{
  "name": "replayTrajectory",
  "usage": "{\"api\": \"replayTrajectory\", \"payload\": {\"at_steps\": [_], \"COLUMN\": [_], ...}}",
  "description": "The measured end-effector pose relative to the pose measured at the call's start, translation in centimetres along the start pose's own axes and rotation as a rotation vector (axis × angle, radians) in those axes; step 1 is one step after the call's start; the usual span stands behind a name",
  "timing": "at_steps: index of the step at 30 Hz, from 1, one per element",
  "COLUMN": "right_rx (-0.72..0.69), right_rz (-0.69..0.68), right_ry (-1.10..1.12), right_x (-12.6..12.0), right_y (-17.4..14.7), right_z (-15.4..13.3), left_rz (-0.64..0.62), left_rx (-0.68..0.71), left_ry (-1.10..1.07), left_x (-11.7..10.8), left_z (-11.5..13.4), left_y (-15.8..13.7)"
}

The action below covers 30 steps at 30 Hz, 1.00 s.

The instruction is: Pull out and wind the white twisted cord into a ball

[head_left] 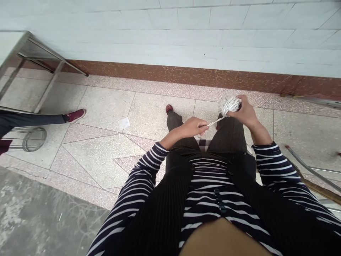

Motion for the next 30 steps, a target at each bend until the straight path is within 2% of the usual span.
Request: {"api": "replayTrajectory", "payload": {"at_steps": [2, 3, 6, 8, 11, 13, 16, 18, 23, 26, 30], "right_rx": [0.02, -0.016, -0.08, -0.065, -0.056, -0.06, -0.05, -0.047, -0.037, 0.001, 0.015], "right_rz": [-0.03, -0.099, -0.364, -0.495, -0.607, -0.585, -0.4, -0.301, -0.318, -0.265, -0.181], "right_ry": [-0.107, -0.088, 0.129, 0.285, 0.456, 0.547, 0.633, 0.641, 0.714, 0.792, 0.784], "right_x": [1.7, 2.7, 4.7, 4.7, 3.6, 2.8, 1.7, 1.2, 1.1, 0.5, -1.2], "right_y": [-1.4, -2.2, -4.3, -5.1, -5.3, -5.1, -4.6, -4.4, -4.1, -3.9, -3.9], "right_z": [-0.7, -1.5, -3.5, -4.2, -4.6, -4.9, -5.5, -5.8, -6.4, -6.5, -7.1], "left_rz": [0.058, 0.091, 0.115, 0.132, 0.196, 0.213, 0.228, 0.192, 0.054, 0.1, 0.208], "left_rx": [0.051, 0.075, 0.114, 0.134, 0.161, 0.146, 0.053, 0.008, -0.043, -0.051, -0.036], "left_ry": [0.077, 0.113, 0.189, 0.197, 0.108, 0.007, -0.085, -0.137, -0.397, -0.513, -0.715], "left_x": [-1.4, -2.1, -3.3, -3.6, -3.9, -3.6, -2.3, -0.7, 2.9, 2.9, 1.2], "left_z": [1.2, 1.5, 1.7, 1.4, 0.4, -0.6, -2.1, -2.8, -4.0, -4.7, -5.6], "left_y": [0.8, 1.3, 2.6, 3.2, 3.8, 4.2, 4.2, 3.7, 1.8, 1.5, 1.8]}}
Point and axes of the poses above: each hand's wrist, its own y-axis towards the middle knuckle, its own x-axis out of the palm, z = x × y, the point moved 4 cm from there along y, towards the middle knuckle, and after that the axes turned 12 degrees about -y, right-handed, at the moved point
